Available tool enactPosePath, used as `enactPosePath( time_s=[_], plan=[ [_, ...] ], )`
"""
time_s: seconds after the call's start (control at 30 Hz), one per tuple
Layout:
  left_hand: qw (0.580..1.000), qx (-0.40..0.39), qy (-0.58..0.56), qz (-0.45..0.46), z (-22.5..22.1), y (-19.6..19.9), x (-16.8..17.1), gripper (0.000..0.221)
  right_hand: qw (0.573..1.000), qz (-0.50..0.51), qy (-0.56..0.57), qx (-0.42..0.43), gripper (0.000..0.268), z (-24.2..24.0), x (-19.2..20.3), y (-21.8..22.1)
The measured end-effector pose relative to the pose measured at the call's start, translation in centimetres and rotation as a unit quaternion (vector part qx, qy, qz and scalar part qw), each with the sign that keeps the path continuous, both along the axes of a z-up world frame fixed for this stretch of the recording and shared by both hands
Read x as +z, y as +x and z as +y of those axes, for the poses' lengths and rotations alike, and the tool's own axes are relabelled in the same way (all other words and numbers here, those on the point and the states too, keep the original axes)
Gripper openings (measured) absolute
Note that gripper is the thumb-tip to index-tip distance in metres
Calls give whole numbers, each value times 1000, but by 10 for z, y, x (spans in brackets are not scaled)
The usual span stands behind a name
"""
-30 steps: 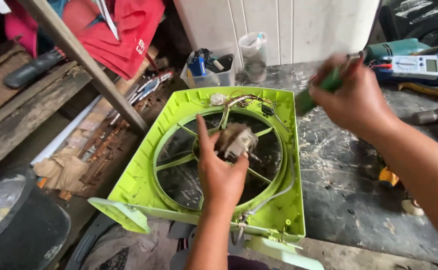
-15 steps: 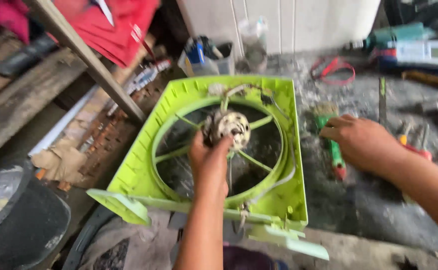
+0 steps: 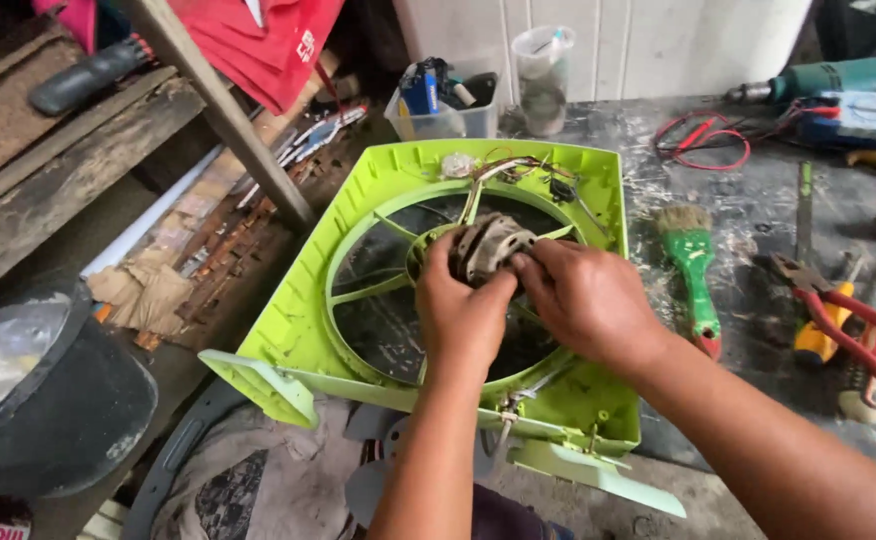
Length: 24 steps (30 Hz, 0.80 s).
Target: The person works at a cluttered workbench on a green box fan lying flat. They grip the cylindrical fan motor with both hands, twist and pull it to separate the motor housing from the rotor, set parts on the bench, and use pliers and a brush while handling the motor components.
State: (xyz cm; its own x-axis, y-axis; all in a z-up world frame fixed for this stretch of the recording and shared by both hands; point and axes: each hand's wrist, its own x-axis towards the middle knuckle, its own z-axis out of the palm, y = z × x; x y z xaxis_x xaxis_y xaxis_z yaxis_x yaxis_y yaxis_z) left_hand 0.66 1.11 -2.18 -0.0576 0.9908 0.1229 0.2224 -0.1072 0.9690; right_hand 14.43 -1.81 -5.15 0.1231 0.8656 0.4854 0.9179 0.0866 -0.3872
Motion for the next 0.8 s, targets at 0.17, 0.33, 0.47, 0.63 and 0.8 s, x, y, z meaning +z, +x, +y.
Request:
enactPosePath(
  time_s=[0.17, 0.33, 0.47, 0.63, 0.8],
  plan=[
    [1000, -14, 15, -12, -11, -5, 17, 69, 999, 21, 29, -11, 25, 0, -4, -4],
    [1000, 8, 13, 17, -5, 1, 9, 66, 994, 73, 87, 8, 17, 6, -19, 0],
    [1000, -24, -14, 8, -13, -2, 22, 70, 993, 86, 77, -22, 9, -3, -14, -4],
    [999, -42, -20, 4, -19, -1, 30, 69, 994, 90, 41, -35, 13, -14, -8, -7],
    [998, -51, -37, 23, -23, 1, 32, 71, 993, 92, 64, -24, 4, -10, -24, -2]
  ],
)
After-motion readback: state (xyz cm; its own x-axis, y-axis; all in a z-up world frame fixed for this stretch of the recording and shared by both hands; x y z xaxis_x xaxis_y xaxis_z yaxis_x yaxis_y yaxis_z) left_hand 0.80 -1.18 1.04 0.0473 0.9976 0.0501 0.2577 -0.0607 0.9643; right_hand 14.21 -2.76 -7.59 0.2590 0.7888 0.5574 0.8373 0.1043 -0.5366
